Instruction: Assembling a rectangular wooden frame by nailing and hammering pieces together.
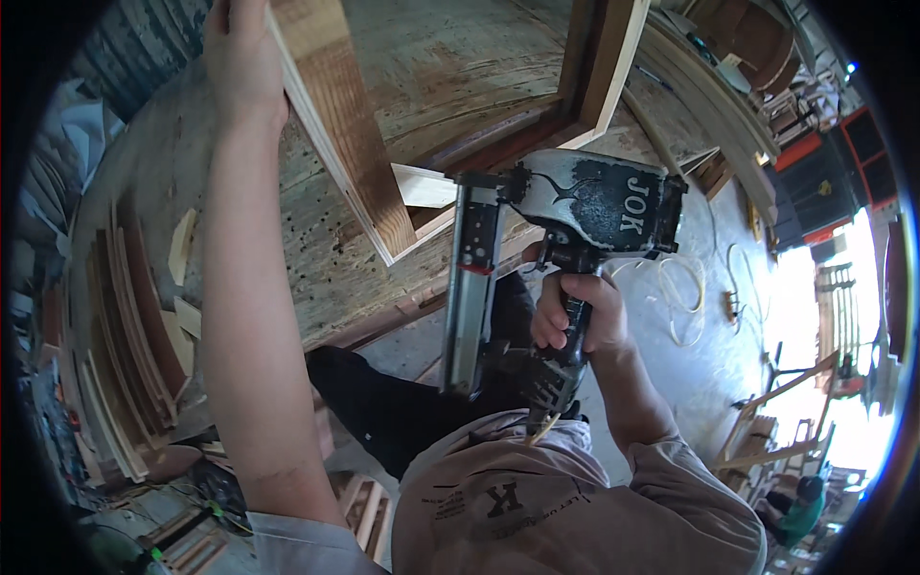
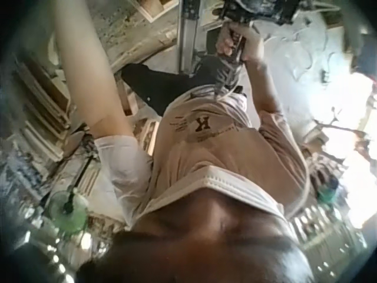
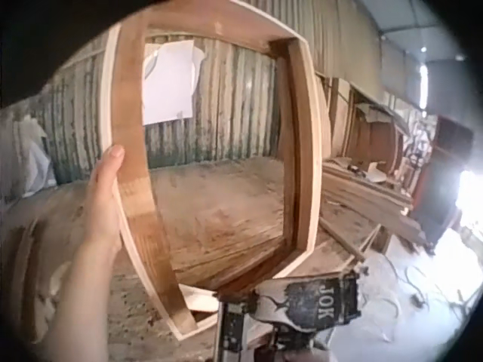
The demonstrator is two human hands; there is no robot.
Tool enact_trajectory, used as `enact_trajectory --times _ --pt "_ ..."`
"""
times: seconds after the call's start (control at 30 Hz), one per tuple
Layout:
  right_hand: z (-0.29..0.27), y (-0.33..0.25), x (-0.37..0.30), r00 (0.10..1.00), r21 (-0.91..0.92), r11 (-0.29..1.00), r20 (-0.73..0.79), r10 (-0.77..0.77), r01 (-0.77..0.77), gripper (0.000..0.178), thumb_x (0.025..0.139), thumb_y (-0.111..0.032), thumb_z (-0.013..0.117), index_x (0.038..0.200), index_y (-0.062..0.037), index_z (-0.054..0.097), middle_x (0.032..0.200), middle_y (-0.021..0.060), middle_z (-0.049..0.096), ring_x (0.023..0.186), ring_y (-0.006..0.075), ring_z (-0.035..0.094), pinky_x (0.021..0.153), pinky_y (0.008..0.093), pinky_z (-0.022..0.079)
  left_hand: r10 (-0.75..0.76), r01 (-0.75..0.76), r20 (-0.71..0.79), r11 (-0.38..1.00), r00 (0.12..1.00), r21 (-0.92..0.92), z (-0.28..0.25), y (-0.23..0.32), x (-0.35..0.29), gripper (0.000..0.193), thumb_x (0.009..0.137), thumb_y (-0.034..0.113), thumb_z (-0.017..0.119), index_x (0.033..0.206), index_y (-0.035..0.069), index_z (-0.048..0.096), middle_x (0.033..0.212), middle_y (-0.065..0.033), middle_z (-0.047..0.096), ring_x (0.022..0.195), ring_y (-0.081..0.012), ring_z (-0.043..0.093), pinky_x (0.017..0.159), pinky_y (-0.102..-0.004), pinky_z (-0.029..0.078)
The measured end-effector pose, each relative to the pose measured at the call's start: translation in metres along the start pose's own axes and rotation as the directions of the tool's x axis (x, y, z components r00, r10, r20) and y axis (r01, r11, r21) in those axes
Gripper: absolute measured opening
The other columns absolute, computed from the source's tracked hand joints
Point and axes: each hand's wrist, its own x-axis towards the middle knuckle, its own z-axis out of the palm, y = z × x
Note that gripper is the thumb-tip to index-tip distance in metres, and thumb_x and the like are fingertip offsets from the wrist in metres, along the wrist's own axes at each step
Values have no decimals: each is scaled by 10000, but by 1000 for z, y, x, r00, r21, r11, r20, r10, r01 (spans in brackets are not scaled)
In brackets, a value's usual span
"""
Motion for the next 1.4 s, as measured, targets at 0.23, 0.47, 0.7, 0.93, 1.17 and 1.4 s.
enact_trajectory --times 0.23,0.47,0.7,0.93,1.17,1.4 --pt "-28 37 6 993 333 939 106 53 -86 524 883 -249 520 1307 32 398 550 60 497 409 213 508 501 390 470 -254 253 -5 964 967 84 -12 5 0 662 855 496 648 1328 64 484 1204 -88 584 1100 -217 574 938 -367 460" --pt "-36 47 8 985 429 894 160 68 -131 513 895 -243 512 1315 33 409 563 73 521 424 218 536 509 394 480 -187 183 19 975 982 127 -6 9 -6 683 865 489 624 1332 17 463 1202 -102 570 1090 -204 586 926 -356 467" --pt "-23 48 16 980 471 870 185 69 -150 481 896 -234 498 1287 35 428 555 63 517 419 214 528 509 391 478 -166 163 6 974 986 159 -3 13 -10 730 856 524 617 1364 32 436 1216 -108 554 1108 -209 571 949 -360 448" --pt "-19 50 9 990 519 846 126 68 -124 467 888 -228 482 1269 41 441 550 61 507 424 209 521 510 378 463 -231 211 62 950 971 228 -1 18 -10 877 833 620 587 1469 85 307 1388 -135 440 1258 -285 456 1046 -415 361" --pt "-16 54 7 972 624 768 237 -11 -143 510 893 -232 468 1316 47 412 562 61 511 414 199 509 505 373 458 -226 211 35 946 973 246 -3 18 -11 891 835 638 563 1485 101 276 1425 -137 406 1286 -297 434 1047 -437 366" --pt "-9 50 14 972 606 783 236 -5 -143 464 891 -232 467 1287 11 459 544 62 490 430 205 512 523 381 469 -231 222 4 942 973 253 6 19 -15 917 814 658 565 1491 113 274 1431 -140 405 1296 -305 431 1052 -450 365"
